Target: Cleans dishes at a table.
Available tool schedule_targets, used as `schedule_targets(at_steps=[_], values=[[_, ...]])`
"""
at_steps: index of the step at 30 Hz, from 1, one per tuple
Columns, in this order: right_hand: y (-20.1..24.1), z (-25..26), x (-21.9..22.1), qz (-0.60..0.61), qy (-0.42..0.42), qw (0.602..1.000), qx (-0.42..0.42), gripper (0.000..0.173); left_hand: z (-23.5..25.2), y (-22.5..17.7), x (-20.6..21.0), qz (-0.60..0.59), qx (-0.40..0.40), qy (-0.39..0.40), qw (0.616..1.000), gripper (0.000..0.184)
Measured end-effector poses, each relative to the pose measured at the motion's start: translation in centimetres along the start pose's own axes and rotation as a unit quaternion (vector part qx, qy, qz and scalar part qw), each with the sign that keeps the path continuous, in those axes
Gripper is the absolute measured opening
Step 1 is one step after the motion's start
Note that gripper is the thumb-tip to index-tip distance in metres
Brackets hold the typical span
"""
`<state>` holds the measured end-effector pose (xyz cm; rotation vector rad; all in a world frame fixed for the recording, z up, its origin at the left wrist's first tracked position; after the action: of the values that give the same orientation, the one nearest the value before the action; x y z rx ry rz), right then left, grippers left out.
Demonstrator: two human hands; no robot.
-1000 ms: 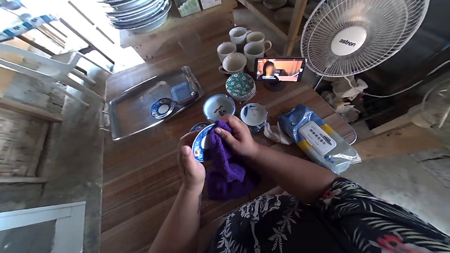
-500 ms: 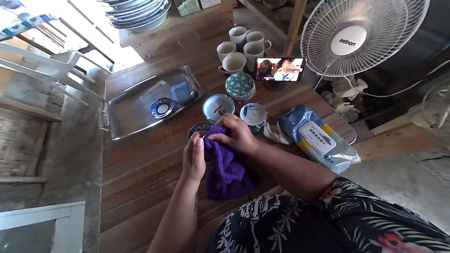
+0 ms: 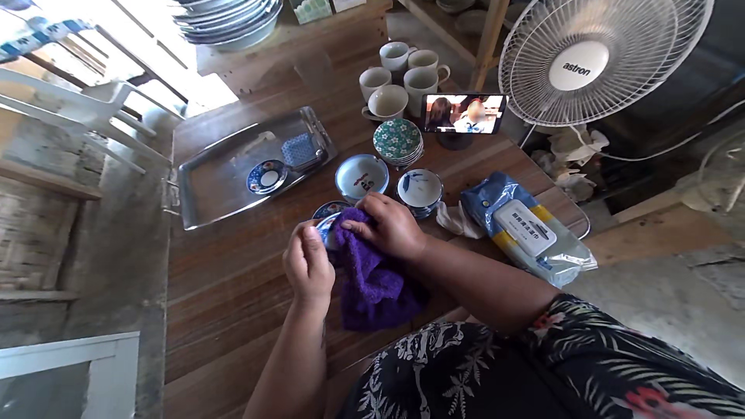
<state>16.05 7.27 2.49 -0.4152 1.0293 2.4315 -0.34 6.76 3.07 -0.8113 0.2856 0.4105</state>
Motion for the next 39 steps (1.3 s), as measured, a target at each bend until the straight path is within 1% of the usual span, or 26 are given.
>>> schedule_targets(at_steps=[2,4,9,13,17,19,22,25,27,29,30,34,36,39], values=[[-0.1,-0.2,0.4,-0.008,0.012,1.000,0.021,0.031,-0.1,0.3,-0.6,-0.031,-0.027,-0.032,0.999,0.048],[-0.1,-0.3,0.9,0.009,0.032,0.998,0.045,0.031,-0.3,0.4,-0.9,-0.053,-0.037,-0.053,0.996,0.047],[-0.1,-0.6,1.5,0.058,0.062,0.994,0.075,0.032,-0.4,0.5,-1.1,-0.088,-0.035,-0.066,0.993,0.042],[-0.1,-0.7,1.8,0.073,0.079,0.991,0.083,0.032,-0.5,0.7,-1.3,-0.111,-0.059,-0.090,0.988,0.040],[0.2,-0.9,1.8,0.071,0.078,0.991,0.079,0.030,-0.4,0.8,-1.8,-0.144,-0.058,-0.129,0.979,0.035],[0.4,-1.1,2.1,0.082,0.092,0.989,0.078,0.029,-0.4,0.9,-2.0,-0.159,-0.064,-0.150,0.974,0.033],[0.4,-1.2,2.7,0.126,0.125,0.982,0.067,0.028,-0.5,1.0,-2.4,-0.166,-0.065,-0.169,0.969,0.036],[0.4,-1.2,3.0,0.184,0.140,0.972,0.048,0.027,-0.7,0.7,-2.5,-0.182,-0.040,-0.179,0.966,0.037],[0.5,-1.0,2.6,0.212,0.099,0.972,0.017,0.026,-0.5,0.3,-2.3,-0.190,-0.029,-0.166,0.967,0.038],[0.5,-0.8,1.6,0.223,0.046,0.974,0.004,0.026,-0.5,0.3,-1.7,-0.203,-0.039,-0.137,0.969,0.040],[0.3,-0.6,1.1,0.227,0.024,0.974,0.008,0.026,-0.5,0.5,-1.4,-0.212,-0.049,-0.122,0.968,0.042],[-1.0,-0.3,-0.1,0.216,-0.043,0.975,0.033,0.024,-0.6,1.5,0.1,-0.222,-0.077,-0.034,0.972,0.059],[-1.5,-0.1,-0.4,0.198,-0.047,0.978,0.041,0.024,-0.4,1.9,0.6,-0.216,-0.086,0.001,0.973,0.060],[-2.0,0.3,-0.6,0.176,-0.031,0.983,0.034,0.024,0.2,2.0,0.8,-0.186,-0.115,0.038,0.975,0.054]])
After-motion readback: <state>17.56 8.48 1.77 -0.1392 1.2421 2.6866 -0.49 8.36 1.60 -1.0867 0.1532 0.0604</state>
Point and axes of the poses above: each hand's wrist, its own z-axis towards the middle knuckle, its own x-axis out of the palm, y = z × x, the point moved 8 cm from there along z, towards the middle knuckle
